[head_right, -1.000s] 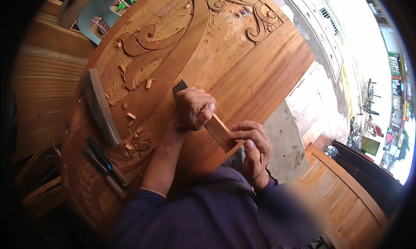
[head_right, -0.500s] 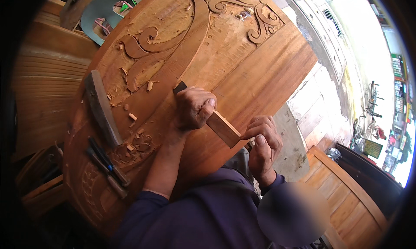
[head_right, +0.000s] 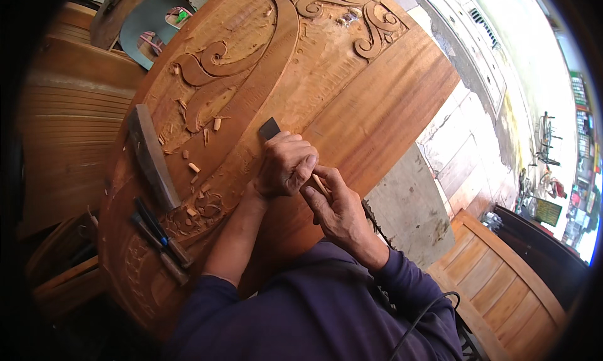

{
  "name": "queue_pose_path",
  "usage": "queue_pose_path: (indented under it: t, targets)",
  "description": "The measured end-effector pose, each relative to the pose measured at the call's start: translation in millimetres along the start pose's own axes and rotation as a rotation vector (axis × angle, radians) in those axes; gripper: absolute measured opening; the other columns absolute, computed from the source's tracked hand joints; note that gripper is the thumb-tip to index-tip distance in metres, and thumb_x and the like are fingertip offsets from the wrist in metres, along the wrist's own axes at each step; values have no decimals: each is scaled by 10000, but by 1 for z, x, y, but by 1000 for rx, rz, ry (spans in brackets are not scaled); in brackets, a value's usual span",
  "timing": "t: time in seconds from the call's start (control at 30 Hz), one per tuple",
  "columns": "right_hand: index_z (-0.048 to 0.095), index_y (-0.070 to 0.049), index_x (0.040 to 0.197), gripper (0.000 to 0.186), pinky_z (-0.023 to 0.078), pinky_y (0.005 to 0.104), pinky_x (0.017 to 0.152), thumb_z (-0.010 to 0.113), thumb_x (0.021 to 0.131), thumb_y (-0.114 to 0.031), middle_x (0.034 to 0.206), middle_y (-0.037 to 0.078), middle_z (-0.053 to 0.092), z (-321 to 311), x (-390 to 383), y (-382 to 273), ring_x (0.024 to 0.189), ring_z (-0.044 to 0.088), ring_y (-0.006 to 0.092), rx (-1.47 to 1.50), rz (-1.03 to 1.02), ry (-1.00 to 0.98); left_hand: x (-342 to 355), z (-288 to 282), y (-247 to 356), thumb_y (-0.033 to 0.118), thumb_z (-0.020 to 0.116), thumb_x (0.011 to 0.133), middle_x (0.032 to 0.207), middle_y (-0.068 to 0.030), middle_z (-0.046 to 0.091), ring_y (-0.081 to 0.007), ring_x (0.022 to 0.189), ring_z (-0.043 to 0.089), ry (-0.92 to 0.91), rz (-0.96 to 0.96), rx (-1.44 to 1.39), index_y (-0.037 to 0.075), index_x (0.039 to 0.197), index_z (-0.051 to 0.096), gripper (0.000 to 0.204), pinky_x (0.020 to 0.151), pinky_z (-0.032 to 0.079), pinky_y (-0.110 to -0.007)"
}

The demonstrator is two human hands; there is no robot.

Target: The person carves decorative patterns into a large wooden panel using a chisel and a wooden mallet.

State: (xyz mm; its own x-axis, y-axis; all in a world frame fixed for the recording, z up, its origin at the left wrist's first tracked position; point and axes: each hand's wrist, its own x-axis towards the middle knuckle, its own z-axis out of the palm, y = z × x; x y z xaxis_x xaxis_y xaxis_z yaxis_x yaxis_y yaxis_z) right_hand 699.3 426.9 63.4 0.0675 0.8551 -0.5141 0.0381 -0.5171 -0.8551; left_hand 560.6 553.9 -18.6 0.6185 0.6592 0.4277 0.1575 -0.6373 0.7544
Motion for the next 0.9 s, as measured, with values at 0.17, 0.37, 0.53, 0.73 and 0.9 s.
queue_pose_path:
  t: [0.17,0.37,0.53,0.73,0.9]
  targets:
    - [588,-37,1362,347,509,320,568,660,1107,-261,801,86,687,-4,16,-31,596,601,120,-101,52,5,11,-1,-15,228,532,972,614,-107,549,-335,588,551,60,-71,-126,104,647,534,347,629,426,-462]
    - [611,-40,1310,298,494,320,561,678,1091,-231,795,71,682,-7,23,-42,587,575,111,-143,68,5,18,-4,-19,256,519,954,599,-119,548,-348,582,579,33,-76,-161,103,635,535,354,608,439,-472]
    - [636,-33,1284,294,473,299,548,704,1077,-231,870,84,715,-16,42,-32,592,559,95,-94,70,43,31,-1,-22,259,537,947,604,-131,560,-365,600,600,12,-81,-84,99,651,548,336,619,458,-484]
    - [633,-3,1352,377,489,255,538,676,1098,-279,1074,113,733,-32,47,-58,641,626,96,-64,76,-80,32,6,-21,267,504,965,643,-94,603,-345,608,605,268,5,89,99,681,570,337,637,463,-484]
    - [591,-30,1360,374,480,245,555,640,1121,-314,988,69,710,-40,26,-12,631,598,81,158,-52,-10,44,16,11,277,604,996,1000,-132,749,-372,1047,733,431,183,182,57,1028,754,268,969,547,-519]
